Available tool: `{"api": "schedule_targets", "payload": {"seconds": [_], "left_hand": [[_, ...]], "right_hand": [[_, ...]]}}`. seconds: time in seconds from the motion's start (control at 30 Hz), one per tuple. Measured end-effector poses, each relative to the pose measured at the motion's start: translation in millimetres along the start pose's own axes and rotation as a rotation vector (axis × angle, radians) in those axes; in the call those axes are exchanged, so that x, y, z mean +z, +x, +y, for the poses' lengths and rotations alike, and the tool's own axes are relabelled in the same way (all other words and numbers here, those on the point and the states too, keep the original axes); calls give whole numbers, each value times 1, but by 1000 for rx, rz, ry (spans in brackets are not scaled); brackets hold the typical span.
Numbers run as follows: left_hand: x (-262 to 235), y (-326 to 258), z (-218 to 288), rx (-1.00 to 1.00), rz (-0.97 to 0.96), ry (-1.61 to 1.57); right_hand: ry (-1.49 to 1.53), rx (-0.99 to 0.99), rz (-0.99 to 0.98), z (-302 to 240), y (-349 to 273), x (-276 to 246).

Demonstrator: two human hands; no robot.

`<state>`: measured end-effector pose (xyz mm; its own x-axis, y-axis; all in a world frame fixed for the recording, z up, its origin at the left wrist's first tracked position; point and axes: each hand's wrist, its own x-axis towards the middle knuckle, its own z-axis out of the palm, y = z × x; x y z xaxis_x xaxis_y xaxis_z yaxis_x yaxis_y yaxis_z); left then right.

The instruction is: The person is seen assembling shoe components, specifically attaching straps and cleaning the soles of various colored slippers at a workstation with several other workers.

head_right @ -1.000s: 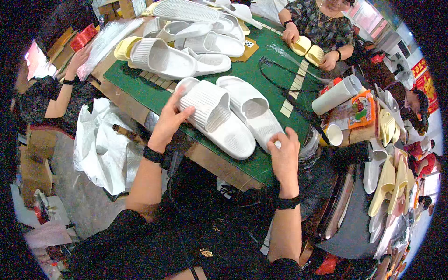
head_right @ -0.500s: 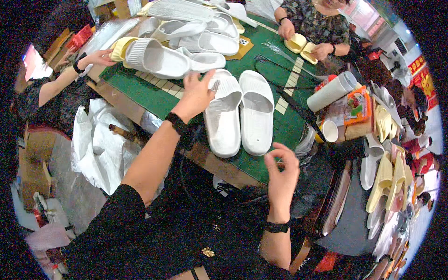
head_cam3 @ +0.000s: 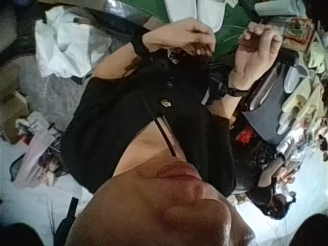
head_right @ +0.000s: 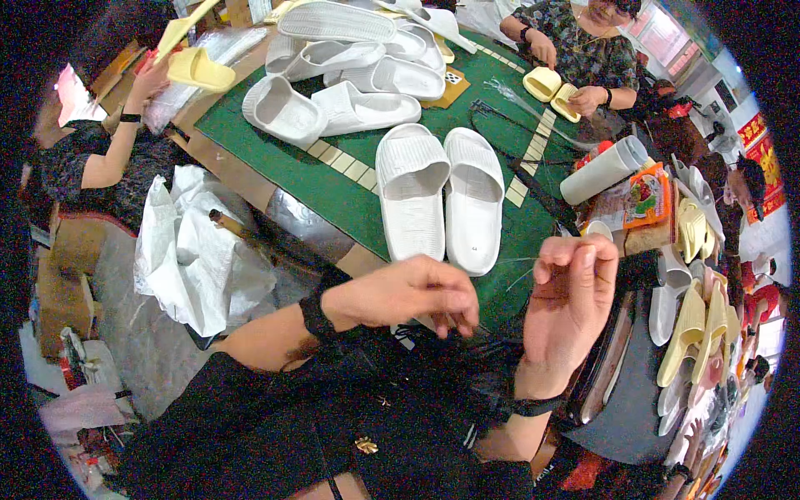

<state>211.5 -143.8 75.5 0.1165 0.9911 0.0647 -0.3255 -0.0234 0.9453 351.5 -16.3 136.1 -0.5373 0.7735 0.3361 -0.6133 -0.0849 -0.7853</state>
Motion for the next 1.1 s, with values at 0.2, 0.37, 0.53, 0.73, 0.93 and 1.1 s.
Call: {"api": "schedule_targets", "payload": {"seconds": [0.2, 0.37, 0.53, 0.73, 0.93, 1.1], "left_hand": [[-24, -20, 23, 373, 395, 502], [-31, -21, -6, 552, 523, 1223], [-24, -23, -29, 323, 508, 1440], [2, -29, -27, 51, 412, 1657], [13, -31, -34, 58, 419, 1606], [14, -32, -33, 79, 429, 1543]], "right_hand": [[-130, -7, -36, -4, 2, -22], [-899, 17, 7, 27, 0, -39], [-1539, -335, -48, 41, -23, -24], [-1277, -152, -445, 55, -47, -1], [-1189, -10, -496, 70, -59, -7], [-1258, -61, -532, 66, -56, -11]]}}
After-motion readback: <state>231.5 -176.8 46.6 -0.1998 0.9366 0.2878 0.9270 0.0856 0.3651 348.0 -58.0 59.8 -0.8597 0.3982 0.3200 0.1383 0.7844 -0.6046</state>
